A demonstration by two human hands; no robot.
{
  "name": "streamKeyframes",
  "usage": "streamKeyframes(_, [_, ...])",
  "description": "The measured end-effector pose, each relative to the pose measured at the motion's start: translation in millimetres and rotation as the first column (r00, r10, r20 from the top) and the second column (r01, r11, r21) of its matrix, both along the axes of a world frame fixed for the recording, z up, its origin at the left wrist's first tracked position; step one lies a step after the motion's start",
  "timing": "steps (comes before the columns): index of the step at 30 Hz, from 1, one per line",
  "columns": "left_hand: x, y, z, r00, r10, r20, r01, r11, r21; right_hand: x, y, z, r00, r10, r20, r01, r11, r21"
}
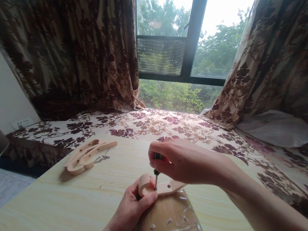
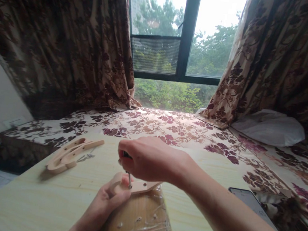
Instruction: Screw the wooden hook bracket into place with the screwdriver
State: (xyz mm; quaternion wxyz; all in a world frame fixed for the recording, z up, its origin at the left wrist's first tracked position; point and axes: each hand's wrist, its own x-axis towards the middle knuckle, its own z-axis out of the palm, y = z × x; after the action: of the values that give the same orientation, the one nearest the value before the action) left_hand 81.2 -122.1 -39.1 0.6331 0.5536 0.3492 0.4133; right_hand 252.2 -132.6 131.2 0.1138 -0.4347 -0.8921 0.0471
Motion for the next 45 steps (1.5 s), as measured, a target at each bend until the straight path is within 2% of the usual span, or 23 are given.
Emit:
streamKeyframes(8, [10, 14, 8.1, 0.998, -0.05, -0.042, 0.053, 0.997, 0.059, 7, 4, -35.0, 0.94, -0.136, -0.313, 0.159, 0.986, 0.048])
streamKeyframes(16, [9, 39, 30.4, 0.95, -0.269, -0.161, 0.267, 0.963, -0.034, 18, 12, -49.3, 0.91, -0.172, -0.378, 0.206, 0.977, 0.051])
streamKeyframes(24, [7, 30, 17.9, 0.958, -0.267, -0.105, 0.27, 0.963, 0.022, 15, 14, -52.8, 0.905, -0.177, -0.387, 0.216, 0.975, 0.058])
streamKeyframes(33, [8, 31, 19.4, 0.956, -0.289, -0.053, 0.291, 0.956, 0.039, 8, 14, -54.0, 0.901, -0.187, -0.391, 0.226, 0.973, 0.054])
streamKeyframes(45, [7, 30, 13.1, 0.951, -0.31, -0.001, 0.31, 0.95, -0.026, 4, 12, -58.9, 0.907, -0.134, -0.399, 0.2, 0.971, 0.129])
